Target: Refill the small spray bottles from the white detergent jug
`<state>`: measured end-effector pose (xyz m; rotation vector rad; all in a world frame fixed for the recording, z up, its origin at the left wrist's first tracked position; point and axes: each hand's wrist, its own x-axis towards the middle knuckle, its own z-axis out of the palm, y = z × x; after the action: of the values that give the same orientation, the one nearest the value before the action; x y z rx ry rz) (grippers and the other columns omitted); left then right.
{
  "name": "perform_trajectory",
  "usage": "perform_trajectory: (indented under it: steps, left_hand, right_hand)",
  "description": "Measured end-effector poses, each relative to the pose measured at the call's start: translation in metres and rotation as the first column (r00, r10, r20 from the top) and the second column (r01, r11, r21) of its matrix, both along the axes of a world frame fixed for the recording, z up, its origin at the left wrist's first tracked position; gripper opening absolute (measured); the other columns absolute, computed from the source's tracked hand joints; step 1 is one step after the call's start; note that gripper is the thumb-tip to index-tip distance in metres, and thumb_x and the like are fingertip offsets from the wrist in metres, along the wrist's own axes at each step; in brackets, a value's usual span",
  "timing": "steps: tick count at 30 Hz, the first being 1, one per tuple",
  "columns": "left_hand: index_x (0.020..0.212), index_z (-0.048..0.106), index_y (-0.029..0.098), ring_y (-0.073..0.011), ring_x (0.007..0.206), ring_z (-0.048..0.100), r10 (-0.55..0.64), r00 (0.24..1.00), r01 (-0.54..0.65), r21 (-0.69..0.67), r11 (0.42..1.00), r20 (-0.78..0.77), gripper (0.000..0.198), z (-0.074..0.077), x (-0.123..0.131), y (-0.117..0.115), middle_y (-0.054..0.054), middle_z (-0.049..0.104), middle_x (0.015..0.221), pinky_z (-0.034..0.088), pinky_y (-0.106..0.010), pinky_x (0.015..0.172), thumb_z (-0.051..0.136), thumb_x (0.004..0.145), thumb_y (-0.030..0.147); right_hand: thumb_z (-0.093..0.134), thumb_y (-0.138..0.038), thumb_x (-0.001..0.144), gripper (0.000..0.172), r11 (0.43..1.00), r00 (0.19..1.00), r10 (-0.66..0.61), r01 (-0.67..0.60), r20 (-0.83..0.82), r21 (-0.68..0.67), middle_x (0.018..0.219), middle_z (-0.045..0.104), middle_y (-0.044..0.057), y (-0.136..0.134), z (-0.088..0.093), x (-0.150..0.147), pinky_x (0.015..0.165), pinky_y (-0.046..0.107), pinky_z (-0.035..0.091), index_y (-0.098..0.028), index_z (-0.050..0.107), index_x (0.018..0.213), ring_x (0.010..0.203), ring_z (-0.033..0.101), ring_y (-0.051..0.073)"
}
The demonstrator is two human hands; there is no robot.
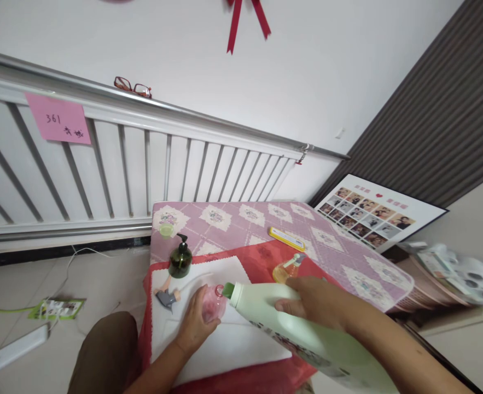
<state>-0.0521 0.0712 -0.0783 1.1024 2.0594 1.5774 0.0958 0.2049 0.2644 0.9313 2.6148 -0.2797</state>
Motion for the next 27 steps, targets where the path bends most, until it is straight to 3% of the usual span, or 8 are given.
perform_trajectory:
  steps: [13, 27]
  left_hand:
    - [0.145, 0.028, 0.013, -0.0298, 0.141, 0.032, 0.001, 1.000, -0.001, -0.012, 1.000, 0.016, 0.090, 0.0002, 0.0009, 0.0000, -0.015, 0.037, 0.151, 0.028, -0.044, 0.118, 0.065, 0.064, 0.025]
    - [0.145, 0.029, 0.014, -0.0313, 0.141, 0.033, 0.012, 1.000, -0.012, 0.017, 1.000, 0.013, 0.089, -0.0040, 0.0007, 0.0022, -0.017, 0.039, 0.150, 0.029, -0.047, 0.117, 0.066, 0.064, 0.024]
  right_hand:
    - [0.044, -0.062, 0.083, 0.048, 0.999, 0.990, 0.011, -0.005, 0.140, -0.043, 0.098, 0.071, 0.015, -0.0049, 0.0081, -0.0060, 0.070, 0.038, 0.048, -0.019, 0.064, 0.089, 0.092, 0.066, 0.034]
    - [0.045, -0.062, 0.083, 0.046, 0.999, 0.991, 0.005, 0.001, 0.130, -0.050, 0.093, 0.072, 0.013, -0.0020, 0.0051, -0.0038, 0.067, 0.036, 0.047, -0.020, 0.063, 0.085, 0.087, 0.067, 0.031]
